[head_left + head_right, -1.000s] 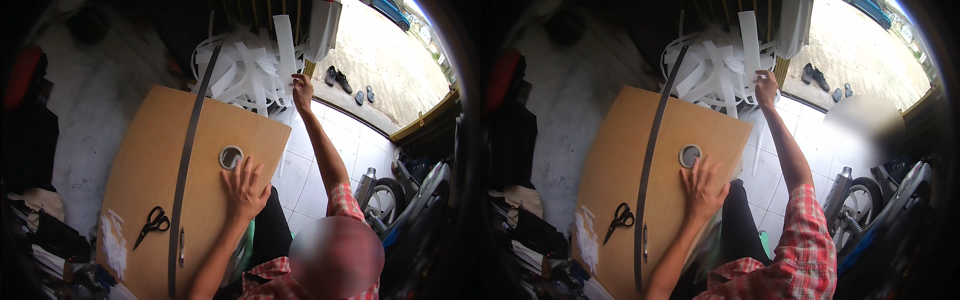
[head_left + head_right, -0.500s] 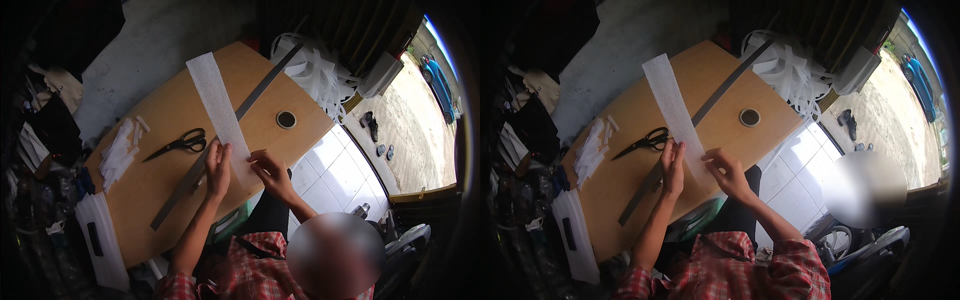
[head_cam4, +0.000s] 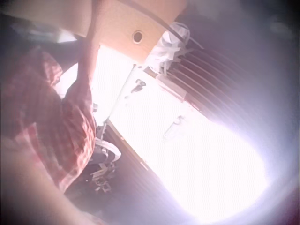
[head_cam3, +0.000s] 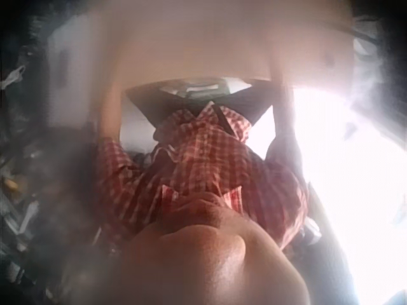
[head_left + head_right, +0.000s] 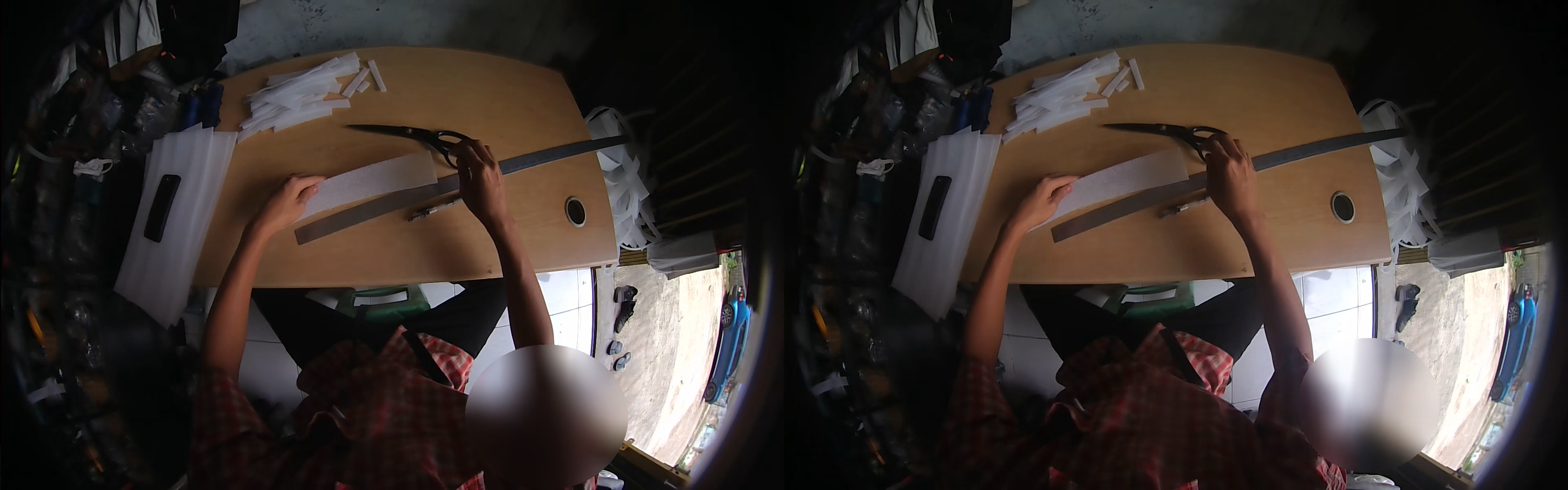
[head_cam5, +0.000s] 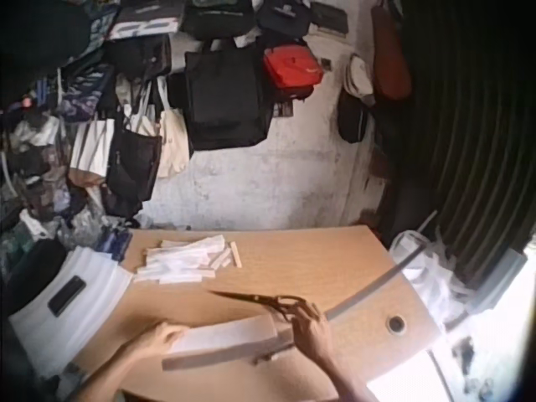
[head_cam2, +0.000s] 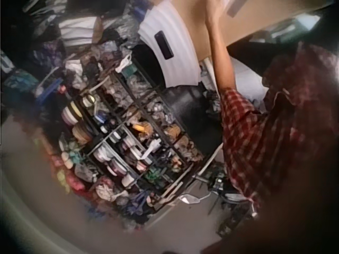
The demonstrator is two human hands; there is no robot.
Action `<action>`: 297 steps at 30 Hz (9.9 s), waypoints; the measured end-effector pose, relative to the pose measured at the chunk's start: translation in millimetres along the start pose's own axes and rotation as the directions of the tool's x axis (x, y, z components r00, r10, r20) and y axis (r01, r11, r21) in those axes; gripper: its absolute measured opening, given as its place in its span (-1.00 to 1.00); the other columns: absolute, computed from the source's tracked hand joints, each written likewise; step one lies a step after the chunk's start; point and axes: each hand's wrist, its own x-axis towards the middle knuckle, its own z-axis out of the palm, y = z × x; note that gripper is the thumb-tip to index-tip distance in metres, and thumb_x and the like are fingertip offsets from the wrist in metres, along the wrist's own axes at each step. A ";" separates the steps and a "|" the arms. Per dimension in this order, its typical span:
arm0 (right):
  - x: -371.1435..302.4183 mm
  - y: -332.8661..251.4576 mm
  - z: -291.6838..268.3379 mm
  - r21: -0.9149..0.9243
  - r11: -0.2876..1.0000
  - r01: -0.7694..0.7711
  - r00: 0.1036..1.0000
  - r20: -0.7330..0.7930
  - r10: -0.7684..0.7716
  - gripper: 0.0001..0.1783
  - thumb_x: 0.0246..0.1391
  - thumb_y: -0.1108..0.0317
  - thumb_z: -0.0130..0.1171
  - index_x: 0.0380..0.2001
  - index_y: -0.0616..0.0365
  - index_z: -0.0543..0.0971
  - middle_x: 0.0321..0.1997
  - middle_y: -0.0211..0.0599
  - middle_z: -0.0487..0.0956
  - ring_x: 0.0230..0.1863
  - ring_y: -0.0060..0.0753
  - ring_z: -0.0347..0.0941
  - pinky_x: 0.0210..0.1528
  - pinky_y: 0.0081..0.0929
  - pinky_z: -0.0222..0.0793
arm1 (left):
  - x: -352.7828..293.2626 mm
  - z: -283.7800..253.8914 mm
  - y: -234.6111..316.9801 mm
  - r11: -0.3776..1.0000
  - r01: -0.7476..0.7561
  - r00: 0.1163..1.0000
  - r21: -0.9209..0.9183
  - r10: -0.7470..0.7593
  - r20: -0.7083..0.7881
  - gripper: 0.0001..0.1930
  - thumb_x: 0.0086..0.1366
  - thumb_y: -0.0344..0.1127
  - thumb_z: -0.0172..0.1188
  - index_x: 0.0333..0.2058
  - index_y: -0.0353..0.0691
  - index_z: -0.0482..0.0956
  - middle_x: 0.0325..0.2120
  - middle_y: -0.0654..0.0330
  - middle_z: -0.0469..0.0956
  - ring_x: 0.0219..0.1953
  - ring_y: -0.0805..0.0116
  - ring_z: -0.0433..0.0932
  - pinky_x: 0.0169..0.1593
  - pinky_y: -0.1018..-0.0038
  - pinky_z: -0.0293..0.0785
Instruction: The person measures and cuts white foam sheets into strips using a metal ruler, a pen, and scissors. They repeatedly mark lines along the ruler and cut the foam, stacking the cut pieces on the table.
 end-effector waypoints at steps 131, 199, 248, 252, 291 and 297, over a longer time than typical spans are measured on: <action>-27.4 -35.3 46.8 0.520 0.794 -0.315 0.947 0.112 0.302 -0.65 0.22 0.35 0.08 -0.58 0.27 0.28 -0.69 -0.10 0.27 -0.64 -0.28 0.09 -0.53 -0.26 0.15 | 14.8 88.9 50.1 0.788 -0.370 0.884 0.492 0.462 -0.076 -0.53 0.21 -0.27 0.21 0.13 0.05 0.52 0.15 0.21 0.37 0.10 0.06 0.30 0.10 0.05 0.27; -117.1 -97.3 -35.5 0.484 0.636 -0.601 0.745 0.628 0.226 -0.26 -0.20 -0.28 0.42 -0.37 0.19 0.39 -0.61 -0.46 0.40 -0.56 -0.62 0.32 -0.48 -0.55 0.23 | 65.8 1.4 66.6 0.605 0.036 0.906 -0.795 0.316 0.282 -0.65 0.14 -0.35 0.39 -0.14 -0.43 0.59 -0.44 0.20 0.63 -0.52 0.55 0.54 -0.48 0.59 0.45; -17.6 29.7 -58.0 -0.325 0.803 -0.500 0.819 0.122 0.560 -0.57 0.15 0.03 0.31 -0.52 0.19 0.53 -0.82 -0.41 0.39 -0.83 -0.63 0.30 -0.77 -0.53 0.12 | 104.1 40.0 22.1 0.624 -0.061 0.916 -0.779 -0.275 -0.292 -0.72 0.41 -0.11 0.14 -0.08 -0.15 0.44 -0.50 0.44 0.37 -0.44 0.69 0.31 -0.36 0.57 0.28; -12.7 23.7 -61.6 0.337 0.596 -0.729 0.685 0.375 0.625 -0.51 0.14 -0.07 0.29 -0.46 0.19 0.52 -0.77 -0.49 0.34 -0.79 -0.68 0.28 -0.75 -0.61 0.15 | 100.8 41.2 29.1 0.661 -0.137 0.881 -0.737 -0.259 -0.396 -0.64 0.43 -0.08 0.12 0.02 -0.21 0.41 -0.53 0.42 0.37 -0.41 0.68 0.30 -0.31 0.57 0.28; -131.6 -142.1 1.8 0.544 0.539 -0.643 0.749 0.592 0.297 0.13 -0.39 -0.77 0.06 -0.29 0.24 0.33 -0.50 -0.32 0.40 -0.49 -0.44 0.37 -0.42 -0.44 0.29 | 80.1 38.6 69.6 0.662 -0.396 0.781 -0.636 -0.121 -0.613 -0.81 0.50 -0.23 0.02 -0.20 -0.25 0.33 -0.70 0.45 0.17 -0.63 0.69 0.09 -0.54 0.58 0.04; -135.6 -146.3 3.7 0.497 0.627 -0.600 0.774 0.560 0.297 0.11 -0.38 -0.74 0.08 -0.32 0.27 0.35 -0.54 -0.24 0.42 -0.49 -0.33 0.39 -0.41 -0.35 0.31 | 75.6 44.5 75.9 0.659 -0.378 0.848 -0.650 -0.035 -0.529 -0.81 0.49 -0.23 0.05 -0.20 -0.22 0.33 -0.69 0.49 0.18 -0.64 0.74 0.08 -0.56 0.61 0.01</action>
